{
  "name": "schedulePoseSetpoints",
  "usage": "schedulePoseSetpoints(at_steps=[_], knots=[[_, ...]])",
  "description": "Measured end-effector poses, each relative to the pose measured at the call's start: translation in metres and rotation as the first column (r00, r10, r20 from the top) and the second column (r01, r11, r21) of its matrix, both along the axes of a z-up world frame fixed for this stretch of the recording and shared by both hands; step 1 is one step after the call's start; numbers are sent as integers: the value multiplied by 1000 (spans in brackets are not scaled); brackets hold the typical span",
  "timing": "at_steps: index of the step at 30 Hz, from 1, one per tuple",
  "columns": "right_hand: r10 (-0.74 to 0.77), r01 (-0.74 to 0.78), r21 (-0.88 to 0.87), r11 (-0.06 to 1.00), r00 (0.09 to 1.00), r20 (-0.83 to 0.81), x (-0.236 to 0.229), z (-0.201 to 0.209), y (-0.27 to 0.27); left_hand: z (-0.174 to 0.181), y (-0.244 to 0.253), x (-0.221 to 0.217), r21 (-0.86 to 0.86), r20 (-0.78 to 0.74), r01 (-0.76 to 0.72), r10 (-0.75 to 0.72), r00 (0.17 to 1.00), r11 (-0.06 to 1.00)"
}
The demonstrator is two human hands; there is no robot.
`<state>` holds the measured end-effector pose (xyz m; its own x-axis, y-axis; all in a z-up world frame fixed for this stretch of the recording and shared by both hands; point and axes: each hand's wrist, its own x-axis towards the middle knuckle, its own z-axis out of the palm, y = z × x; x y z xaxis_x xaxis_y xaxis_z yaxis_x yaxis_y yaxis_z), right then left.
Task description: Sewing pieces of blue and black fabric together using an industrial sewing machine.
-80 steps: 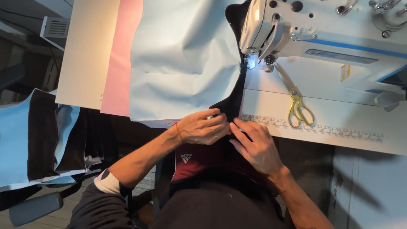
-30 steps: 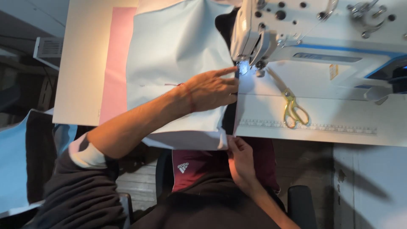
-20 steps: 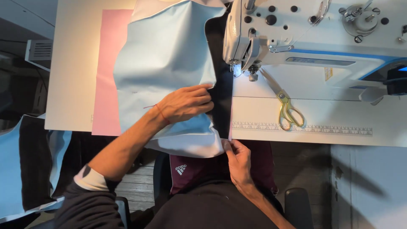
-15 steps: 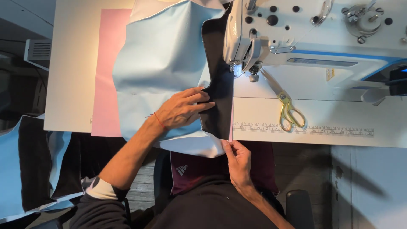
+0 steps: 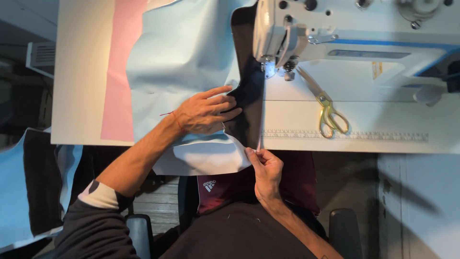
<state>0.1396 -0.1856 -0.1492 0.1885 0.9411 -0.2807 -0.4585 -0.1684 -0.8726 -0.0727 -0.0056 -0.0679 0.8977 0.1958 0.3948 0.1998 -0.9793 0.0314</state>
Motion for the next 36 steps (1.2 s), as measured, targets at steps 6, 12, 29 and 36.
schedulePoseSetpoints(at_steps=[6, 12, 29, 36], knots=[[32, -34, 29, 999, 997, 74, -1, 4, 0, -2, -3, -1, 30, -17, -2, 2, 1000, 1000], [35, -36, -1, 999, 972, 231, 0, 8, -1, -2, -2, 0, 136, -56, 9, -1, 998, 991], [74, -61, -64, 996, 972, 223, 6, -10, -2, 5, 10, 69, -86, -345, -299, 253, 904, 950], [61, -49, -77, 996, 985, 162, 5, -5, -1, 12, 11, 46, 113, -102, -227, 238, 966, 967]])
